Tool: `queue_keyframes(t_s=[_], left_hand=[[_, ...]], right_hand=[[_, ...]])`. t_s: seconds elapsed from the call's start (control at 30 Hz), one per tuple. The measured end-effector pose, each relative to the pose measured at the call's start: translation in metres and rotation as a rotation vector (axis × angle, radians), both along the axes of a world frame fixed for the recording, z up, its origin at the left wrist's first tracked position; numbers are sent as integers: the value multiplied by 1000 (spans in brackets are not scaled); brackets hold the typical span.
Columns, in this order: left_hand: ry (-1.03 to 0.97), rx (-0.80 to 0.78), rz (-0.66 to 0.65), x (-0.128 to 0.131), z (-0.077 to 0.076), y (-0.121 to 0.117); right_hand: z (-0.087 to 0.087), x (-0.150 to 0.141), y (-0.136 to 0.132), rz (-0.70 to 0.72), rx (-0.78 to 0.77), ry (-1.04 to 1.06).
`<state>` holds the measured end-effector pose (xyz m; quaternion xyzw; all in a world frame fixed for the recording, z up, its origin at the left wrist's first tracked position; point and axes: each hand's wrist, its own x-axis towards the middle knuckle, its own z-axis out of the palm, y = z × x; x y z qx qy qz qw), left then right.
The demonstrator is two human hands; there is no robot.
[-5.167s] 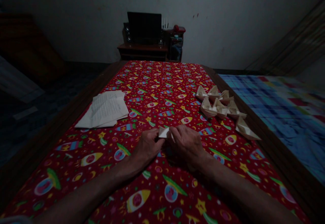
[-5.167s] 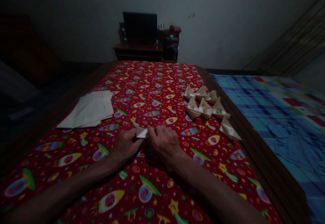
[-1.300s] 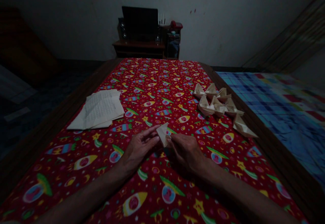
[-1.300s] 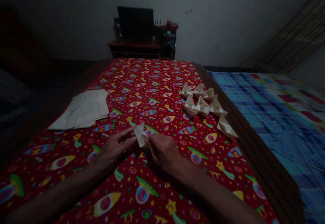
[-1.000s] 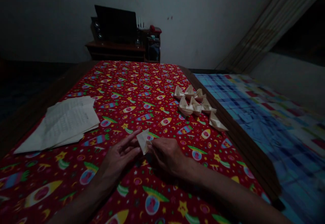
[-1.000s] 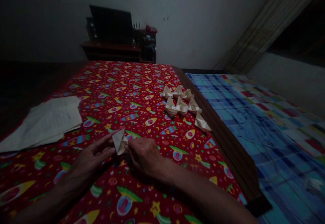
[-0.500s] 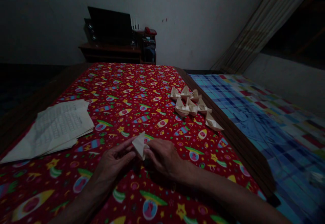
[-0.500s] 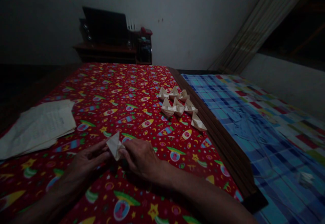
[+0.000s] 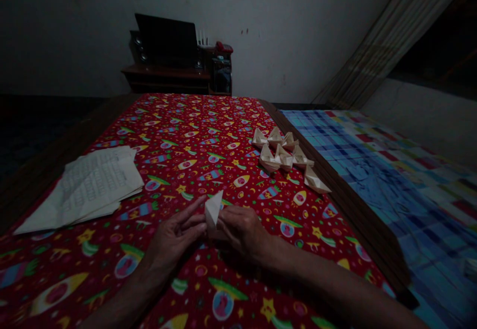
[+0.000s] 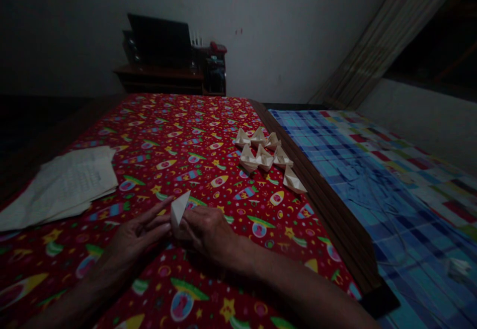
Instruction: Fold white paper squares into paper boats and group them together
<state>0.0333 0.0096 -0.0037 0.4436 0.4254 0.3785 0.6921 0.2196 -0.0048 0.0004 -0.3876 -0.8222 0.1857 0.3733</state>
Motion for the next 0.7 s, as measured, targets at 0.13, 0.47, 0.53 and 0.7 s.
queue_keyframes(t_s=[0.13,0.47,0.53,0.7], left_hand=[[-51,-12,-51,-4,-2,2],[-52,36,-93,-3,6,-1],[-49,42,-105,-4,4,0],[17,53,-109,-6,0,1]], right_hand=[[10,2,-2,28,-289,106],[22,49,15,-296,-386,161],[36,85,16,-457,-302,117],[75,180,10,-746,-45,-405]])
